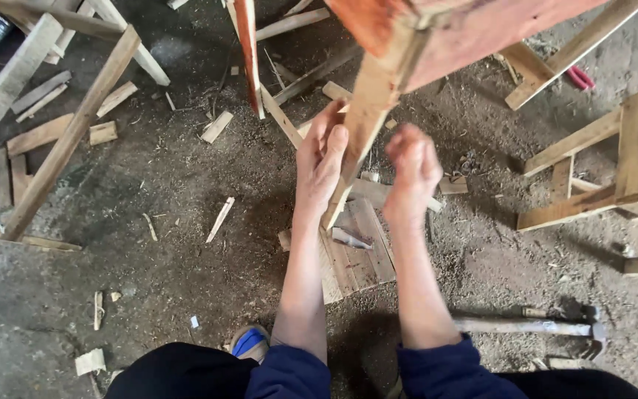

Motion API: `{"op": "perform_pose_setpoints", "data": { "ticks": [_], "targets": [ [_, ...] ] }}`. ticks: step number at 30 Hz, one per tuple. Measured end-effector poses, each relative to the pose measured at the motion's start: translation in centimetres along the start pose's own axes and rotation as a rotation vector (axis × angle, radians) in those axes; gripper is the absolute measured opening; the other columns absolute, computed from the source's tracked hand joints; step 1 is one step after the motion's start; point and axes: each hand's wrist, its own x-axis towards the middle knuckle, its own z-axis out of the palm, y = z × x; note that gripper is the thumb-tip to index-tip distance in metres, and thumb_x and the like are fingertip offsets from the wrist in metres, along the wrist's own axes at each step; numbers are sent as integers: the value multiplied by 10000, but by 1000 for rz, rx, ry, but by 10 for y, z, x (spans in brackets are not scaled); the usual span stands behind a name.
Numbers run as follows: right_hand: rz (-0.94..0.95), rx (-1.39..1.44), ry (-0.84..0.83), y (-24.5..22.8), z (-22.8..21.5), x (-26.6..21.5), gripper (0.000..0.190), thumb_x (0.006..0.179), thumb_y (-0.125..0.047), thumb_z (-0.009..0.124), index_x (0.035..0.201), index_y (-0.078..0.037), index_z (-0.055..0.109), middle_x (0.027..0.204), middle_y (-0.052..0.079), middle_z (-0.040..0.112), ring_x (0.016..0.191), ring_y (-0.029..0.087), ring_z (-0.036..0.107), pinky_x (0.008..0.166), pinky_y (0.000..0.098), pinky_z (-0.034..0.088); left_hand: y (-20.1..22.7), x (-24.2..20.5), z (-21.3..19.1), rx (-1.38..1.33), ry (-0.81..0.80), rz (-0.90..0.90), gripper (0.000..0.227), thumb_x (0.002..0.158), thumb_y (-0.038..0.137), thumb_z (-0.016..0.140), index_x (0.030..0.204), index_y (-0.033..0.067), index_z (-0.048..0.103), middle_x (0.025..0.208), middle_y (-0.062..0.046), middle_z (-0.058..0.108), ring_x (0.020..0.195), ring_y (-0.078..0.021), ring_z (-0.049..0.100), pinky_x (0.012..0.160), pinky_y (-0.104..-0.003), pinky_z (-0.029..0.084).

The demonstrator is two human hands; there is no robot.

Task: The person sands a wooden leg of a stool using a sanding block, then applies a reddish-brown stain to the wood using a brush. The person works on the leg while sitting on the floor in a workshop.

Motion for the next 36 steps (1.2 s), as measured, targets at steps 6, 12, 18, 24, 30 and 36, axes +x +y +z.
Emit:
{"op": "perform_pose_setpoints", "data": {
  "ticks": [6, 12, 18, 24, 30, 36],
  "targets": [
    [59, 403, -189, -26, 20, 23, 369, 1058, -363, 575, 1304, -93, 626, 1257, 101, 649, 1268, 229, 556, 1080, 500, 394, 44, -3, 6, -25, 7, -30, 673, 1032, 551, 433, 1441, 18, 472, 1333, -299, 586, 1227, -449, 566, 1060, -621, 417],
    [219, 331, 76, -31, 23, 20, 135, 968, -211, 703, 921, -86, 689, 852, 40, 713, 861, 145, 714, 889, 347, 579, 14, 4, 2, -52, 85, -212, 572, 1020, 494, 475, 1375, 53, 559, 1260, -270, 629, 1193, -449, 584, 1038, -627, 433],
    [188, 286, 405, -57, 28, 37, 224, 979, -304, 651, 818, -148, 669, 732, -25, 659, 653, 67, 646, 634, 203, 581, -14, 9, 8, 96, 89, -197, 526, 948, 547, 595, 1290, 152, 664, 1152, -131, 679, 1160, -336, 606, 1020, -488, 467],
    [261, 129, 475, 4, -17, 101, 162, 921, -40, 542, 910, -201, 562, 764, -28, 593, 652, 99, 638, 652, 219, 602, -27, 11, 9, -161, 184, -152, 366, 1009, 371, 608, 1197, 74, 708, 1124, -162, 668, 1104, -273, 618, 976, -411, 464],
    [327, 192, 438, 79, -64, 149, 61, 902, -132, 560, 897, -142, 620, 832, 103, 746, 675, 275, 765, 662, 442, 665, 7, 25, -3, -304, 140, -205, 242, 1016, 179, 606, 1235, 121, 693, 1127, -140, 669, 1062, -260, 611, 954, -434, 470],
    [728, 70, -196, 145, -135, 196, 304, 973, -128, 492, 928, -370, 671, 930, -190, 685, 1009, -37, 717, 984, 113, 453, 20, 40, 5, -263, 18, -144, 295, 1021, 142, 601, 1313, 141, 641, 1183, -137, 653, 1159, -293, 606, 1054, -505, 451]
  ]
}}
